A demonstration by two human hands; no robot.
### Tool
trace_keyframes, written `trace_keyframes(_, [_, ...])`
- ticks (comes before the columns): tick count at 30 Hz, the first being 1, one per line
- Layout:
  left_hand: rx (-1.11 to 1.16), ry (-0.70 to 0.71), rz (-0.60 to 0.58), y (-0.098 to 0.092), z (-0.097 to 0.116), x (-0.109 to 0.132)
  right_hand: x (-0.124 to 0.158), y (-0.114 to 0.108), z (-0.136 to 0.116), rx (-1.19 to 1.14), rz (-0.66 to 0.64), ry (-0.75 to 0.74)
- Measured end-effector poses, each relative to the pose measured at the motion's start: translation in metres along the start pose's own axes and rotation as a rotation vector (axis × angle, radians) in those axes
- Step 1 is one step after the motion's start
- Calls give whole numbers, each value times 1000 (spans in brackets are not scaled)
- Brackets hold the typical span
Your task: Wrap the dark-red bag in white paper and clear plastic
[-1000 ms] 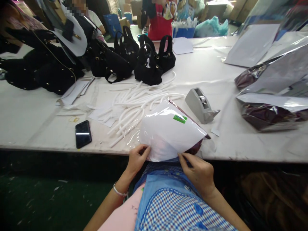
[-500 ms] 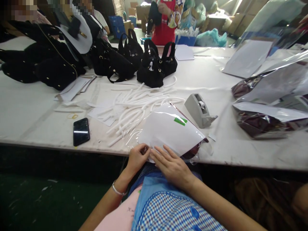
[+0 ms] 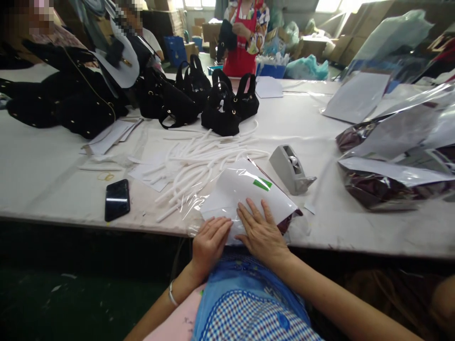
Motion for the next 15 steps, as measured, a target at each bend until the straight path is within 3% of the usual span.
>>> trace_keyframes(3, [14, 55, -137, 24, 7, 7, -2, -6, 4, -10, 15, -8])
trace_keyframes(6, [-56, 67, -209, 39, 2, 13, -5, -27, 34, -69, 100, -20])
trace_keyframes(8, [-98, 75, -220, 42, -3, 15, -7, -43, 83, -105, 199, 85])
trace_keyframes(10, [-121, 99, -206, 43, -4, 15, -5, -48, 155, -146, 244, 357])
trace_keyframes(12, [-139, 132, -183, 43, -3, 16, 2, -29, 224, -211, 125, 693])
trace_keyframes(15, [-171, 178, -155, 45, -7, 21, 3, 7, 279, -265, -107, 869])
Point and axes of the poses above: each hand's wrist, its own x-axis away from the middle knuckle, its own y-axis out of the palm, z = x × y, the point moved 9 cm from there along -x, towards the middle knuckle, and after that the axes turned 11 degrees about x, right-handed, at the moved point
